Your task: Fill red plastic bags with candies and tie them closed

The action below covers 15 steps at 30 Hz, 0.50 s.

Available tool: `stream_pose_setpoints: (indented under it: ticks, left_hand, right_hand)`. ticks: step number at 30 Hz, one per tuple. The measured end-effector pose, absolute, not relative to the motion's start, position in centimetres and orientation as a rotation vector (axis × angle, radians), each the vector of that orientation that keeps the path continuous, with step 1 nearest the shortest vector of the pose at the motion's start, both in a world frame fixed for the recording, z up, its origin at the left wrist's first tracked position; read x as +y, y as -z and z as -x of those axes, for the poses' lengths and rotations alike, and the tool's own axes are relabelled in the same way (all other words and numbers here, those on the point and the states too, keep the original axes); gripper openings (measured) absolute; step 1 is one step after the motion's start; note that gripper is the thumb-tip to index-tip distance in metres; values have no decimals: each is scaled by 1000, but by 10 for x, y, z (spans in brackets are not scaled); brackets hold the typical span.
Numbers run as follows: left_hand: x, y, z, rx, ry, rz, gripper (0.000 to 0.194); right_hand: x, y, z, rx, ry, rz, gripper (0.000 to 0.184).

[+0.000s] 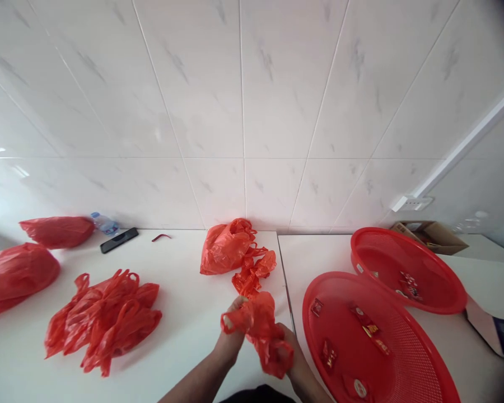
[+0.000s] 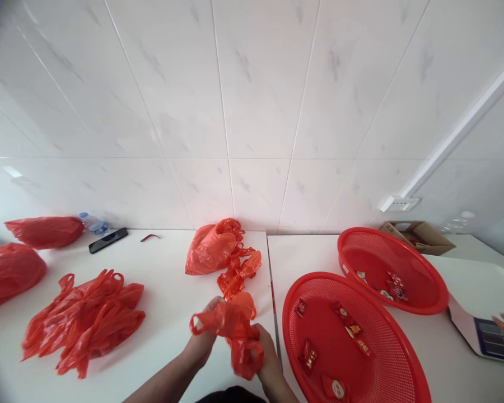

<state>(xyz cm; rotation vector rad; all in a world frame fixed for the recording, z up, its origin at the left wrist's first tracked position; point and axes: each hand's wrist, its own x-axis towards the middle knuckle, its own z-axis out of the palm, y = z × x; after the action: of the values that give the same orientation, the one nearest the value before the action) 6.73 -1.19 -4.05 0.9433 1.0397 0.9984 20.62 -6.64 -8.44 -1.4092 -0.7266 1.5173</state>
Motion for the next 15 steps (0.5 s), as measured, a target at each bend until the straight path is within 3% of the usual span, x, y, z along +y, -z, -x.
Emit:
stream_pose_setpoints:
  ticks: [3, 8, 13, 15]
  left_hand:
    - [11, 43, -30, 1212, -1104, -933, 16]
    - [23, 62, 29, 1655, -1024, -1195, 16]
    - [-14, 82, 21, 1594, -708, -1990, 71]
    - [-30, 80, 4, 1426, -627, -2197, 82]
  right_hand:
    - [-66, 92, -233, -547, -1363, 1582, 16]
    - [-60, 76, -273, -172, -1314, 1311, 36]
    - [-51, 70, -266, -58, -1423, 1178, 26]
    - [-52, 69, -253, -53, -1453, 1194, 25]
